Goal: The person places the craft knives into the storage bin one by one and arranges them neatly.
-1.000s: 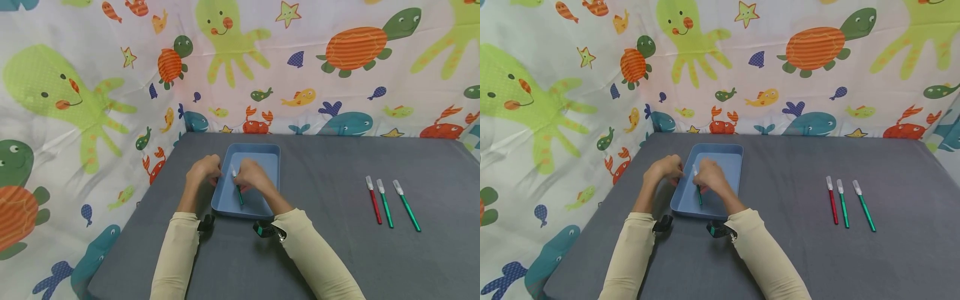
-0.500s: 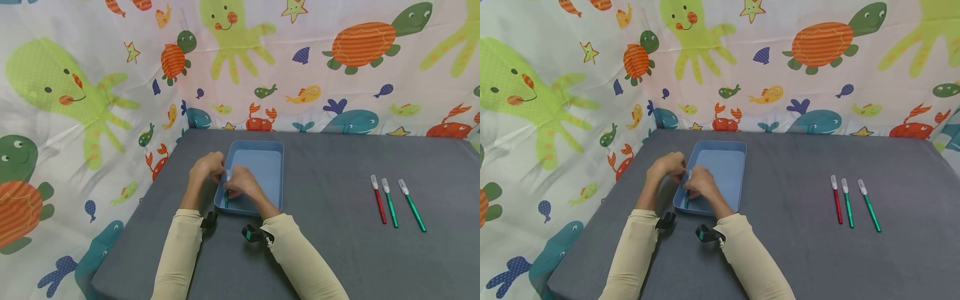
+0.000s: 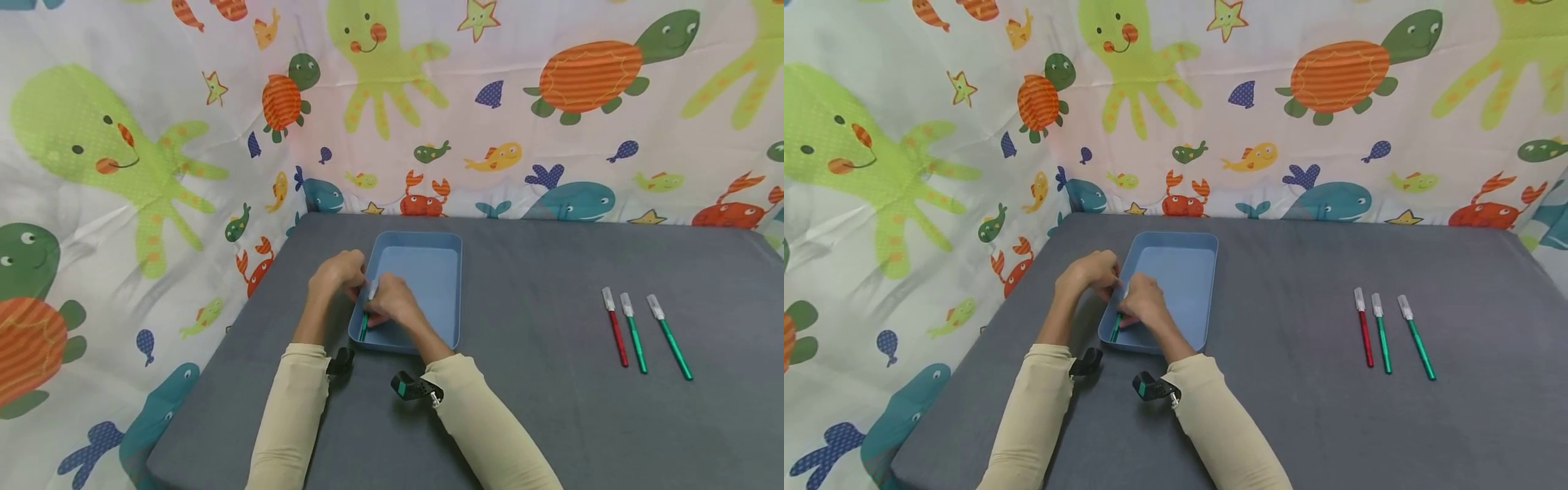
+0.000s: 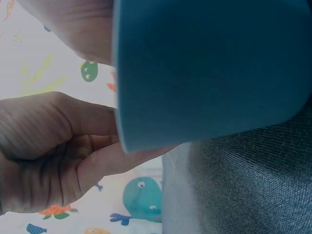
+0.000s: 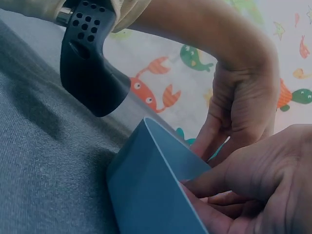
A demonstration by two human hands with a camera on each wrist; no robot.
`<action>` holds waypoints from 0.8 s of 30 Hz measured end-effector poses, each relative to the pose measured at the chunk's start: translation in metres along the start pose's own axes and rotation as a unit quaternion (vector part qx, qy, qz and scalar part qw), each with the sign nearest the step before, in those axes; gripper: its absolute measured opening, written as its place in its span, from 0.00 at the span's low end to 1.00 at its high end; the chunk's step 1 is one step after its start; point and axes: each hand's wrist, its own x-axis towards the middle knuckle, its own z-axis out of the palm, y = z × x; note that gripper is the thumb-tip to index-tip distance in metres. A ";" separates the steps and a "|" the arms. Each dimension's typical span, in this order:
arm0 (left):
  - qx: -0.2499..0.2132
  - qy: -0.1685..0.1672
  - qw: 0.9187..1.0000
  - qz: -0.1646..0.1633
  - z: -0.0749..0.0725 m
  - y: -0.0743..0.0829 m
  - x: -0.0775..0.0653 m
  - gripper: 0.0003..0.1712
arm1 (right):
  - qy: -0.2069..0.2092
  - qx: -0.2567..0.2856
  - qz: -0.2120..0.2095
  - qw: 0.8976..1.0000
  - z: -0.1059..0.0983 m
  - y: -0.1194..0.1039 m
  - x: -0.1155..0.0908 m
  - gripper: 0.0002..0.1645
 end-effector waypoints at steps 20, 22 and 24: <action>0.020 0.002 1.000 0.005 0.002 -0.005 -0.004 0.05 | 0.001 -0.105 -0.065 0.992 0.003 -0.010 -0.013 0.28; 0.018 0.007 1.000 0.012 0.002 -0.005 -0.003 0.05 | -0.003 -0.126 -0.069 0.990 -0.004 -0.013 -0.016 0.26; 0.017 0.004 1.000 0.021 0.003 -0.005 -0.001 0.05 | -0.007 -0.146 -0.066 0.987 -0.011 -0.015 -0.021 0.24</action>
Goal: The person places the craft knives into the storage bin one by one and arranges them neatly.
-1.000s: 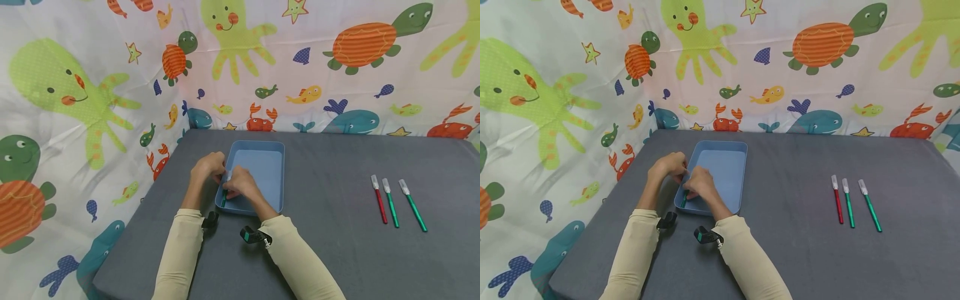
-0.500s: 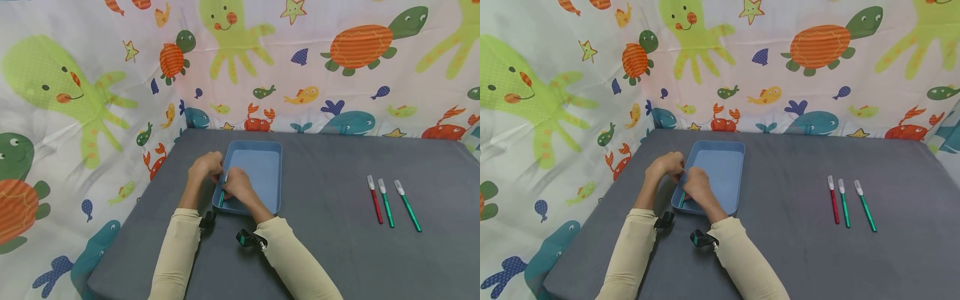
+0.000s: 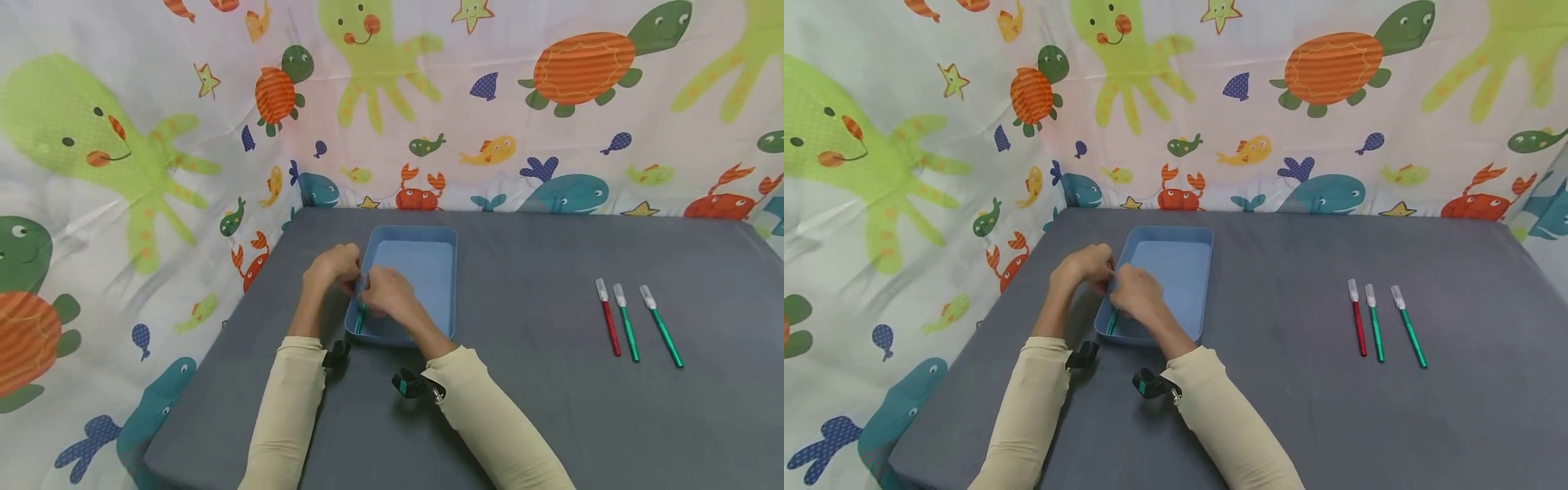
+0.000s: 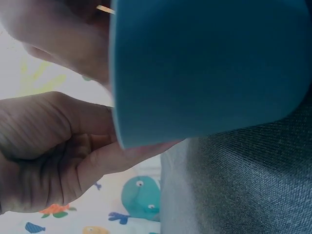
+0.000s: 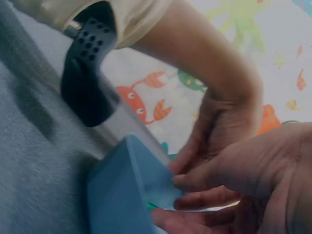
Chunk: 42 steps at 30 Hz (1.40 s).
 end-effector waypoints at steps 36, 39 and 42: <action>-0.005 -0.007 1.000 0.007 0.001 0.001 0.002 0.11 | 0.136 -0.107 0.121 0.977 -0.191 0.148 -0.114 0.23; -0.003 -0.007 1.000 0.010 0.002 0.002 0.002 0.10 | 0.120 -0.112 0.148 0.975 -0.204 0.165 -0.123 0.23; -0.003 -0.010 1.000 0.016 0.005 0.003 0.003 0.10 | 0.113 -0.119 0.170 0.972 -0.216 0.178 -0.131 0.22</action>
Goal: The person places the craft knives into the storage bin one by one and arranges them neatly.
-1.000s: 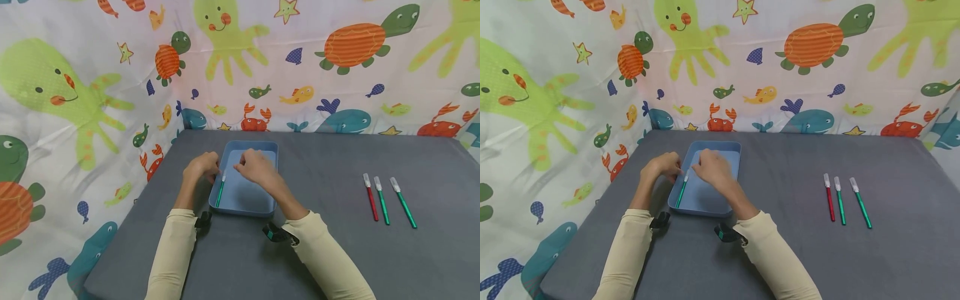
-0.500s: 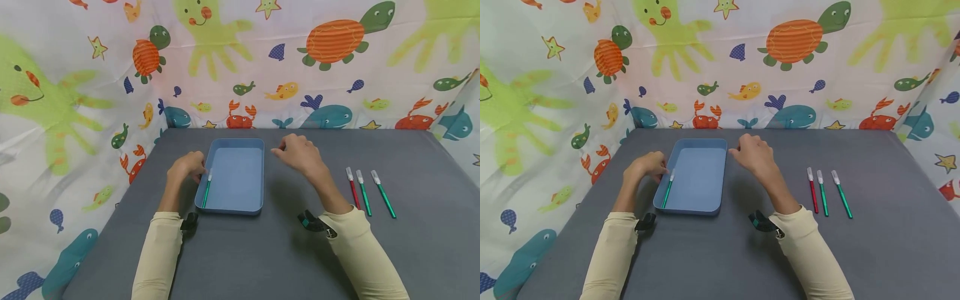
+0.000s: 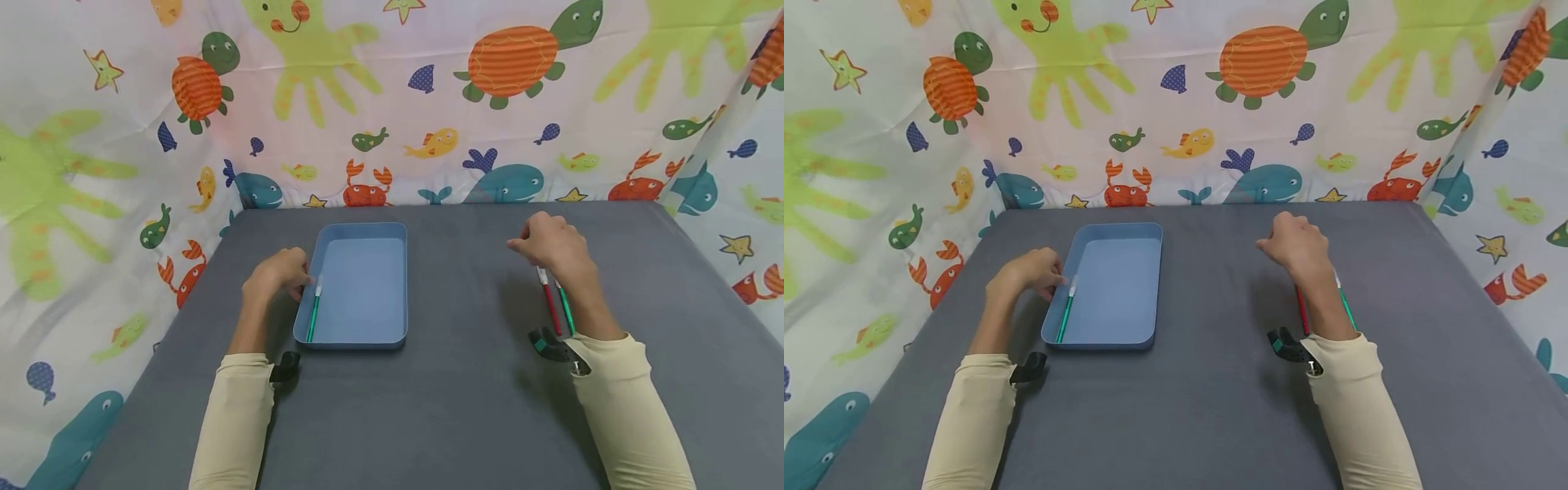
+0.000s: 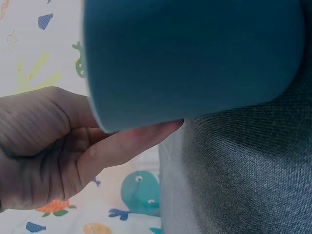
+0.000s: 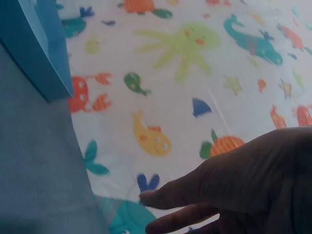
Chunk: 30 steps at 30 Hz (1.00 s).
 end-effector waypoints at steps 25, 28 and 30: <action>-0.013 -0.008 1.000 0.003 0.000 -0.001 -0.002 0.13 | -0.120 -0.057 0.074 0.988 0.014 0.055 0.004 0.18; -0.006 -0.012 1.000 0.003 0.000 0.000 -0.001 0.14 | -0.121 -0.061 0.076 0.988 0.020 0.056 0.003 0.11; -0.003 -0.015 1.000 0.004 0.000 0.001 -0.001 0.15 | -0.122 -0.059 0.077 0.988 0.023 0.058 0.003 0.08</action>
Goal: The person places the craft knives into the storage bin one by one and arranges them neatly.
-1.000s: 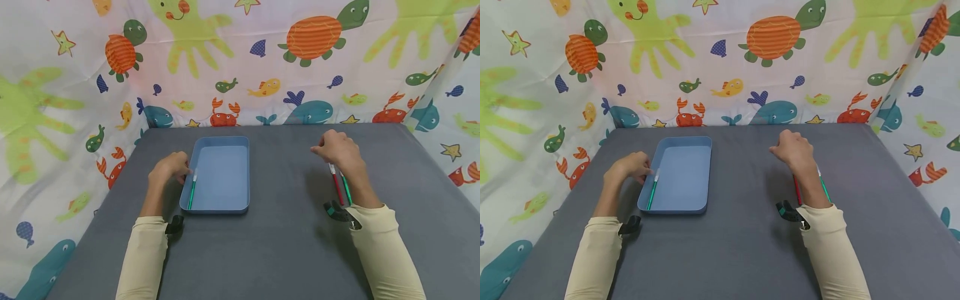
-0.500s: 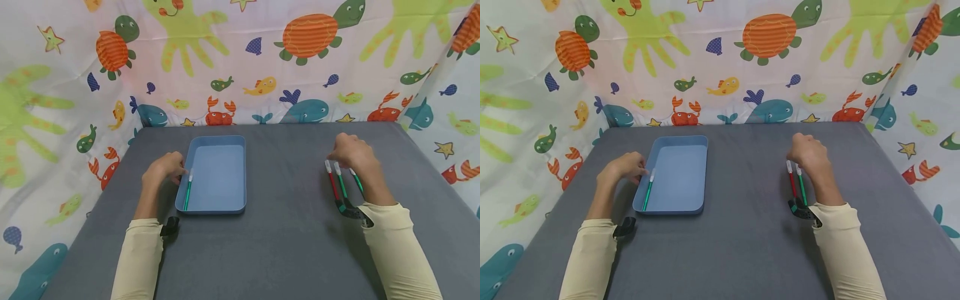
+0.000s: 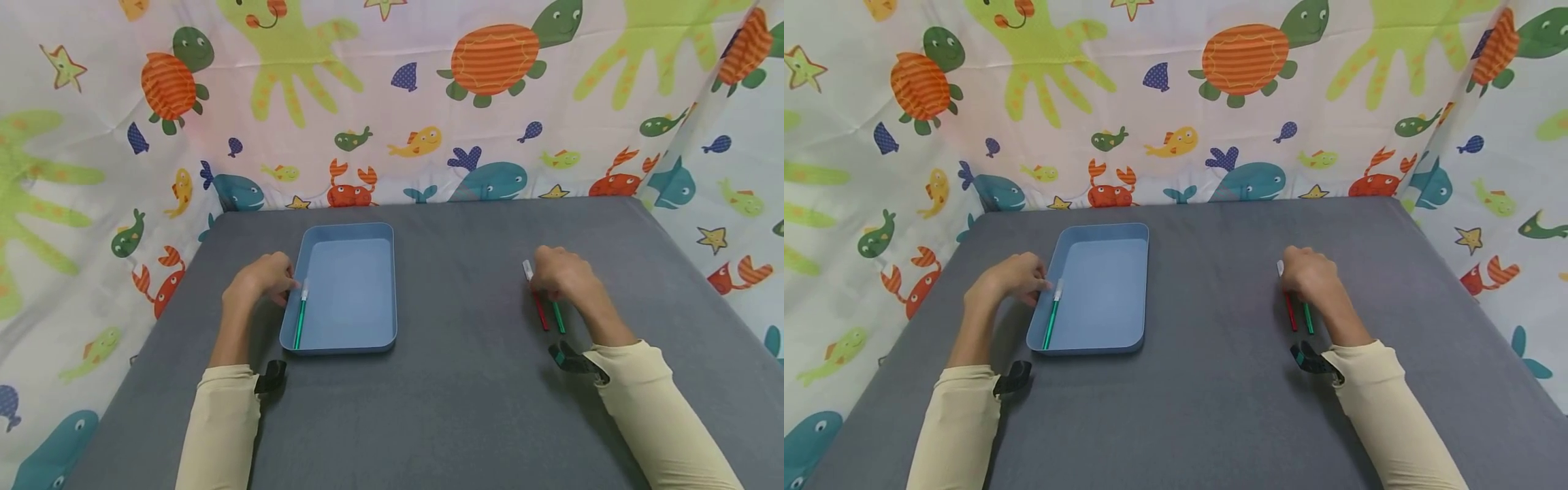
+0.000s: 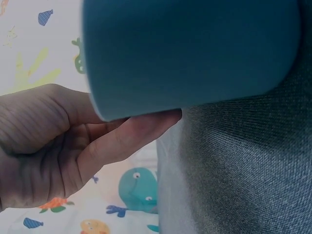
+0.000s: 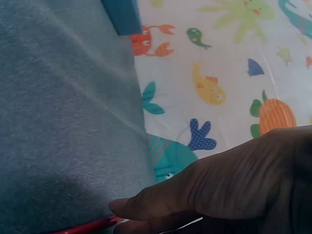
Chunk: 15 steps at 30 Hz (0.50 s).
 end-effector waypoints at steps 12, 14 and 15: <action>-0.018 0.010 1.000 0.008 0.000 -0.002 -0.003 0.16 | -0.012 -0.003 -0.007 1.000 0.002 0.000 0.006 0.09; -0.016 0.007 1.000 0.006 0.000 -0.002 -0.003 0.16 | -0.021 -0.001 -0.010 1.000 0.001 0.000 0.007 0.10; -0.015 0.006 1.000 0.006 0.000 -0.002 -0.002 0.16 | -0.026 0.004 -0.012 1.000 0.000 0.000 0.008 0.10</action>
